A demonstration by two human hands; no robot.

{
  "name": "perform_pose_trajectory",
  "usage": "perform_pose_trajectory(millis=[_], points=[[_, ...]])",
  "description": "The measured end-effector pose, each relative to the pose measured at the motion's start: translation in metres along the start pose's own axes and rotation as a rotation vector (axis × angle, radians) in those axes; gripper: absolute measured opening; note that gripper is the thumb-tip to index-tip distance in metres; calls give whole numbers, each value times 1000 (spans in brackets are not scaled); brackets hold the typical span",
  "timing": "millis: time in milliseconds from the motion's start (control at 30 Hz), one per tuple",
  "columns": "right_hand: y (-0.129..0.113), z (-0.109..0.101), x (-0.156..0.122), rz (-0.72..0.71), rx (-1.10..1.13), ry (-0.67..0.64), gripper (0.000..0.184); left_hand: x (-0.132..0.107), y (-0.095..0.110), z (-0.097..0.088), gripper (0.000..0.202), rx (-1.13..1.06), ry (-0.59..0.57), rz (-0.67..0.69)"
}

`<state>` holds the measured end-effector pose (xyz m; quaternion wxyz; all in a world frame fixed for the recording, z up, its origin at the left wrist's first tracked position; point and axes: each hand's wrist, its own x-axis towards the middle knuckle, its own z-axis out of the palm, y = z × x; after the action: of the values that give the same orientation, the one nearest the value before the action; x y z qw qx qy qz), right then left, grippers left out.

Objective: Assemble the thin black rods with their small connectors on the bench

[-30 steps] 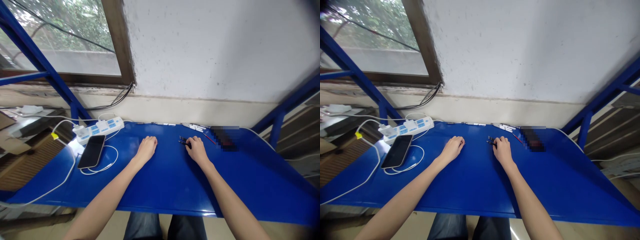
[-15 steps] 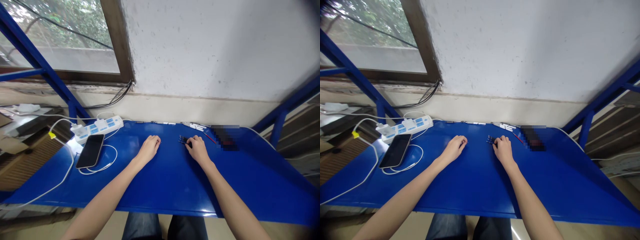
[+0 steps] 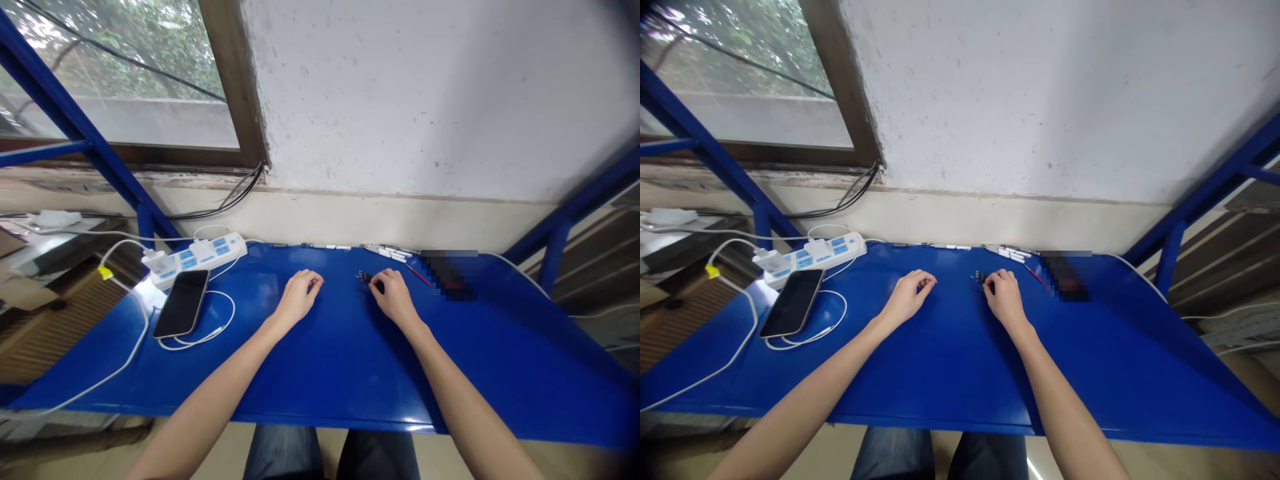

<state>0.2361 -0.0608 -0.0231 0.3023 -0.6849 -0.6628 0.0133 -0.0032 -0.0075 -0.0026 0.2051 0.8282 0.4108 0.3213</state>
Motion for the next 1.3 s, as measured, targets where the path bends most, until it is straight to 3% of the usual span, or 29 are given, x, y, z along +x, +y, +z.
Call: perform_pose_trajectory(millis=[233,367,500,900,1300], points=[[-10,-6,4,271,849,-81,30,3,-7,3,18,-319,94,-214],[-15,-9,5,390,1137,-99,30,6,-13,7,17,-593,105,-255],[-16,-10,5,418,1362,-152,26,6,-9,7,20,-731,122,-292],[-20,-10,3,372,1504,-277,25,4,8,10,24,-1080,46,-311],[-26,-8,-1,337,1519,-346,25,2,10,12,25,-1116,-10,-322]])
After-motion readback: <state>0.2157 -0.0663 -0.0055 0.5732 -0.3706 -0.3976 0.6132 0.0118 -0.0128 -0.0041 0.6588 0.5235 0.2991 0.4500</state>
